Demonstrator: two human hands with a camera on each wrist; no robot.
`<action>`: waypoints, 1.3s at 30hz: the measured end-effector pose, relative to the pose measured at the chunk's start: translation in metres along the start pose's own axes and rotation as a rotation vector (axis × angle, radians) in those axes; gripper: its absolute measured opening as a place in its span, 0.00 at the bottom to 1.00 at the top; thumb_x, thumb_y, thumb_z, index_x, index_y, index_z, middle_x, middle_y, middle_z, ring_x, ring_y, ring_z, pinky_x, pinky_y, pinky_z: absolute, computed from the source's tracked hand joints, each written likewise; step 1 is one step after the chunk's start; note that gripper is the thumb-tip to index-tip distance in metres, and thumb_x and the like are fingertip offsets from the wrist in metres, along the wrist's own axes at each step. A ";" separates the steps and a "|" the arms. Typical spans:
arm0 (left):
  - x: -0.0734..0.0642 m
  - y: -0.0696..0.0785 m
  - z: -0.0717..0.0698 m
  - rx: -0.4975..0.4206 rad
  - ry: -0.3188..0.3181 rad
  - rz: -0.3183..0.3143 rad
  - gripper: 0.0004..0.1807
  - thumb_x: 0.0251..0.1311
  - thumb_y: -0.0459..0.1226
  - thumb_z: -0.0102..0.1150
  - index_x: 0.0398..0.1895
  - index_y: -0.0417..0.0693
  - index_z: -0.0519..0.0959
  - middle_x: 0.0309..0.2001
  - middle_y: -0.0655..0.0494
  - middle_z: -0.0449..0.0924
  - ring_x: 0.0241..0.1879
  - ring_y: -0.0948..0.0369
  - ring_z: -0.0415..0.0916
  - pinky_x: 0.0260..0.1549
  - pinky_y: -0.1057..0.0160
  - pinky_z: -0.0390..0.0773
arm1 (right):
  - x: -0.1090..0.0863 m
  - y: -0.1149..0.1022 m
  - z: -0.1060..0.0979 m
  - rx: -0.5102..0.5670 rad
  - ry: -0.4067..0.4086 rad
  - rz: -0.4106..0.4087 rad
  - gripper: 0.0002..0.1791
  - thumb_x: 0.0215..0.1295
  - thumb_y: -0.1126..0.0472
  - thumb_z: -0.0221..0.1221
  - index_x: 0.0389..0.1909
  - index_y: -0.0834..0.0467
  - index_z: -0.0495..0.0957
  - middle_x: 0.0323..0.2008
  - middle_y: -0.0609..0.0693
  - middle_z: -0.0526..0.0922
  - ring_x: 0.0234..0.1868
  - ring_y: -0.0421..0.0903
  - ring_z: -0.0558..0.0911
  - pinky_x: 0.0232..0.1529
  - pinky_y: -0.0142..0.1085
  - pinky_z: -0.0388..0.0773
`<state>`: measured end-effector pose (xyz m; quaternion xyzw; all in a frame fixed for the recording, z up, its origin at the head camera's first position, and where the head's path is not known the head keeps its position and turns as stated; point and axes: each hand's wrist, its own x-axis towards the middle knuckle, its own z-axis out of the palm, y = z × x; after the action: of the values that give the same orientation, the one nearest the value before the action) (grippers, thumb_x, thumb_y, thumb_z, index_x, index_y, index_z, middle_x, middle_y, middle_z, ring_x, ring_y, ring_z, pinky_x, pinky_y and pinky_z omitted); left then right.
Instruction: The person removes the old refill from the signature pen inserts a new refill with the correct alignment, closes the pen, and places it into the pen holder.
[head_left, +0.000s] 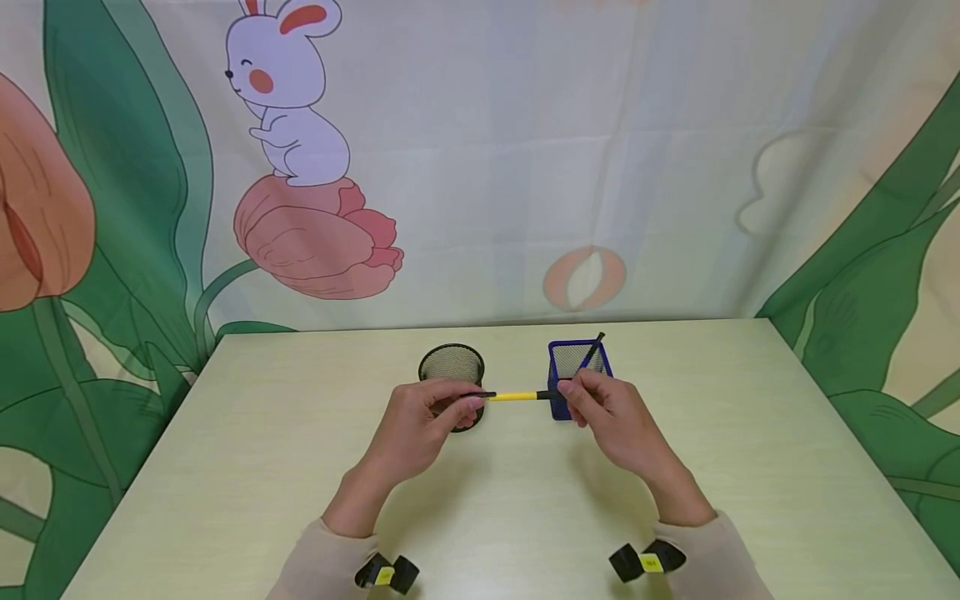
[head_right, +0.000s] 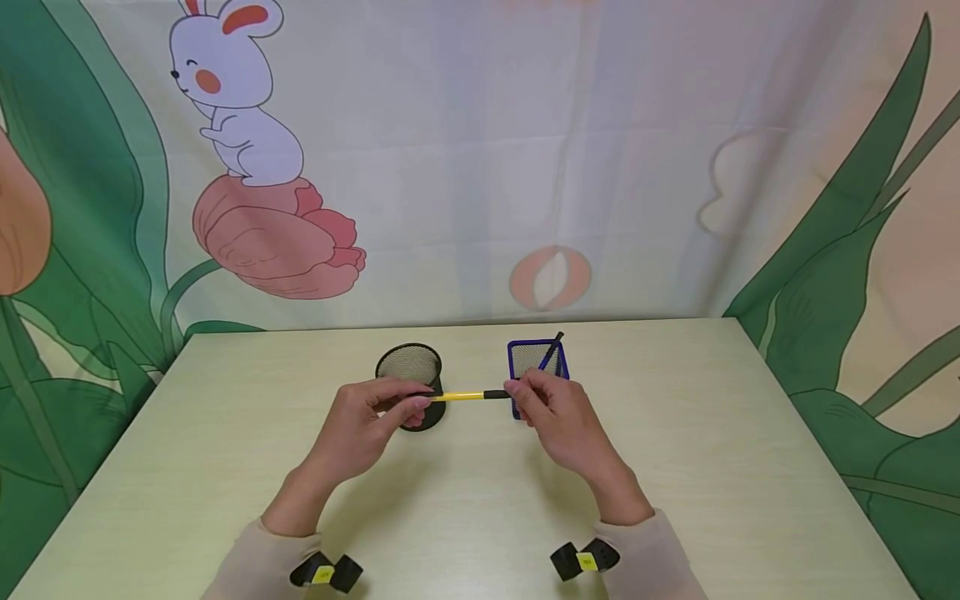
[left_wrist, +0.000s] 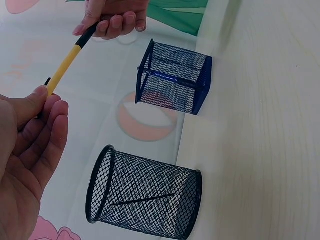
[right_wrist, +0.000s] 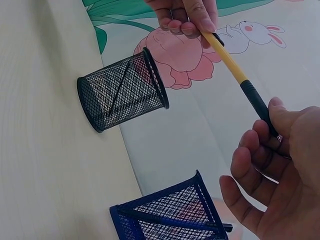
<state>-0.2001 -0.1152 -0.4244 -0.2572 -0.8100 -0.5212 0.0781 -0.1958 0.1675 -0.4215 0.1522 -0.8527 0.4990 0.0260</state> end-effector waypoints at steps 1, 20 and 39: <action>0.000 0.000 0.000 -0.001 -0.001 -0.002 0.08 0.67 0.34 0.67 0.46 0.46 0.89 0.35 0.52 0.87 0.30 0.57 0.85 0.36 0.68 0.87 | 0.000 0.000 0.000 0.000 0.000 0.001 0.20 0.81 0.49 0.54 0.27 0.56 0.75 0.23 0.51 0.74 0.22 0.42 0.66 0.25 0.31 0.61; 0.001 0.001 -0.001 0.016 -0.002 -0.001 0.08 0.67 0.35 0.67 0.46 0.45 0.89 0.33 0.56 0.86 0.30 0.55 0.85 0.35 0.67 0.87 | 0.000 0.001 0.000 -0.012 -0.007 -0.025 0.19 0.80 0.50 0.55 0.29 0.56 0.75 0.24 0.50 0.75 0.23 0.42 0.67 0.26 0.31 0.63; 0.000 0.000 -0.001 0.032 -0.003 -0.004 0.08 0.67 0.35 0.67 0.46 0.45 0.89 0.33 0.57 0.87 0.29 0.70 0.83 0.36 0.68 0.87 | 0.002 0.005 0.000 -0.006 -0.014 -0.012 0.12 0.79 0.52 0.57 0.36 0.54 0.78 0.30 0.53 0.78 0.32 0.50 0.78 0.31 0.32 0.73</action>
<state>-0.2006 -0.1161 -0.4239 -0.2554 -0.8188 -0.5079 0.0798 -0.1988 0.1692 -0.4255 0.1609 -0.8535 0.4950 0.0236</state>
